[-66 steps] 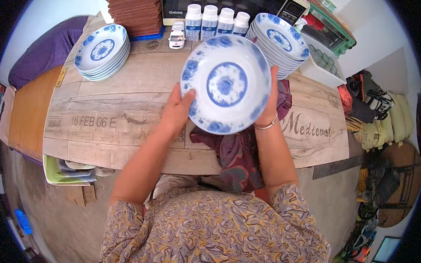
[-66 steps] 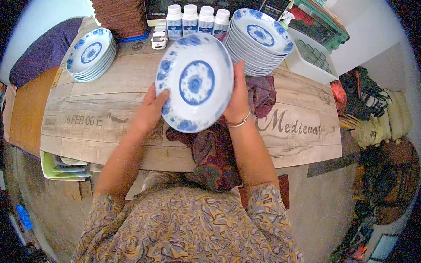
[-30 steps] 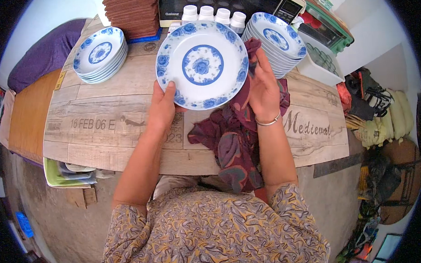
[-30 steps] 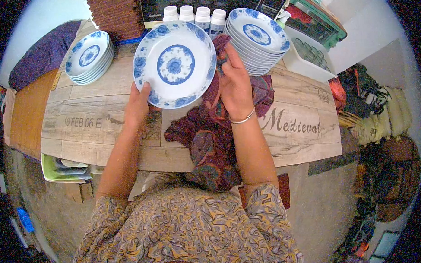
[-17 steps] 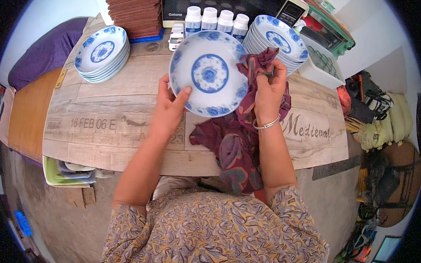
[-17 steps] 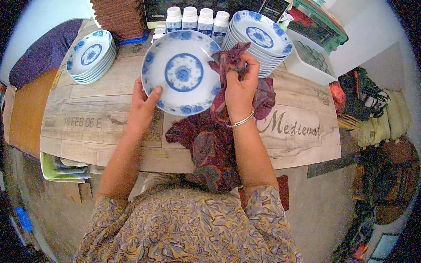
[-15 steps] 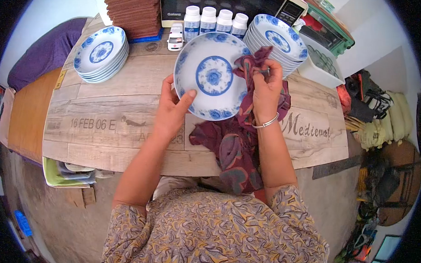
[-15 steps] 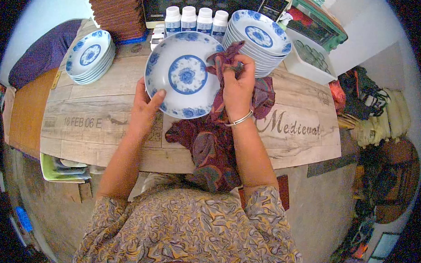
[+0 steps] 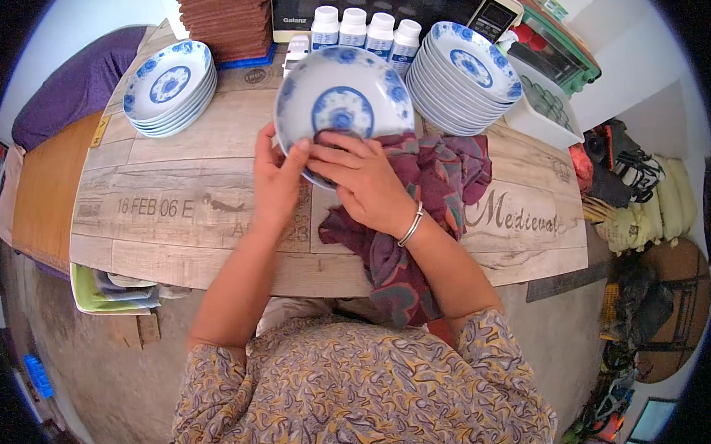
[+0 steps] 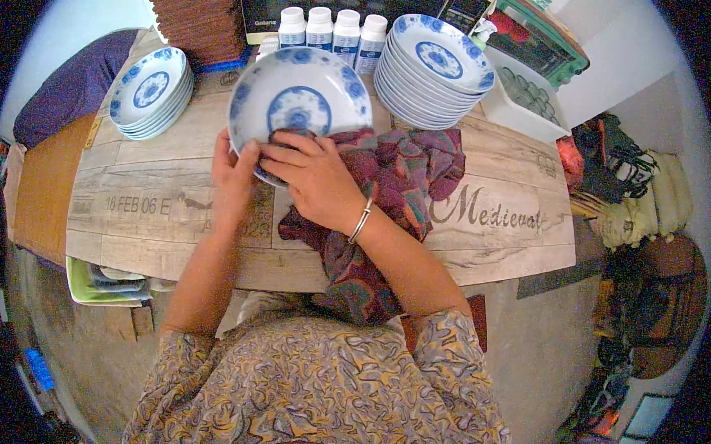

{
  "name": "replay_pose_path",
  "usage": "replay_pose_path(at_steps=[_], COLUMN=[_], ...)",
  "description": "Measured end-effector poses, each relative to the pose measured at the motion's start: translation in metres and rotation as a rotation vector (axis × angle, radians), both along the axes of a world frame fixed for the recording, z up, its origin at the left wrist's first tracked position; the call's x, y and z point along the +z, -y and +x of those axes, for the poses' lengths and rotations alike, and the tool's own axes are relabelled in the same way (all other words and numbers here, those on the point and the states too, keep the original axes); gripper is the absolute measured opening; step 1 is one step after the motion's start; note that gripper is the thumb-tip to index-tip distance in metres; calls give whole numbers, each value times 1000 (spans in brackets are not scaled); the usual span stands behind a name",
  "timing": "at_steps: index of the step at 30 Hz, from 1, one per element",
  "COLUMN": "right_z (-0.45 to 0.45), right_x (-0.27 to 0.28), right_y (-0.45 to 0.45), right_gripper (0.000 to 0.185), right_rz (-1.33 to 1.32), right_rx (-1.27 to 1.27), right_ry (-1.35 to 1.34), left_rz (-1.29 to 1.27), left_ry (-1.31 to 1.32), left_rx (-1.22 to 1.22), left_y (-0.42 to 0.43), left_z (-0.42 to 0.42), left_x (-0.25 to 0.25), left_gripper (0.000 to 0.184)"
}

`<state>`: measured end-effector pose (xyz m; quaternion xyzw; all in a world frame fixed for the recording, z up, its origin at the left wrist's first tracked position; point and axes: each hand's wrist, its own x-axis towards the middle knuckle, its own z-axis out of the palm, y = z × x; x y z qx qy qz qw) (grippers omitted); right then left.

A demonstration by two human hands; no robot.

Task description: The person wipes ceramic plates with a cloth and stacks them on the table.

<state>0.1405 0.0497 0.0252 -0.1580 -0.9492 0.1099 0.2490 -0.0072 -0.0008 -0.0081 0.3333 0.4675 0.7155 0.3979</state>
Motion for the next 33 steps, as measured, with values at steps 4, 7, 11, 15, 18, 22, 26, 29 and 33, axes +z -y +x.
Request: replay_pose_path(at_steps=[4,7,11,15,18,22,26,29,33], right_z=[12,26,40,44,37,14,2,6,25], right_x=[1,2,-17,-5,5,-2,-5,0,10], right_y=[-12,-25,-49,-54,-46,-32,-16,-12,-21], right_gripper=[32,21,22,26,31,38,36,26,24], right_rz=[-56,93,203,116,-7,39,-131,-218,-23], right_rx=[24,-186,-407,-565,-515,-168,80,112,-111], right_ry=[-51,46,-70,-264,-405,-333,-257,-151,47], left_rz=[-16,-20,-62,-12,49,48,0,-36,-41], left_ry=[74,40,-40,-121,-134,-98,-79,5,80], left_rx=[95,80,-41,-240,-277,-258,-148,-55,70], left_y=[0,-1,1,5,5,5,2,-2,-1], left_z=[-2,-3,2,19,24,21,10,2,-2], left_x=[12,12,9,3,-2,1,0,-4,9], left_gripper=[50,50,52,54,55,53,46,43,48])
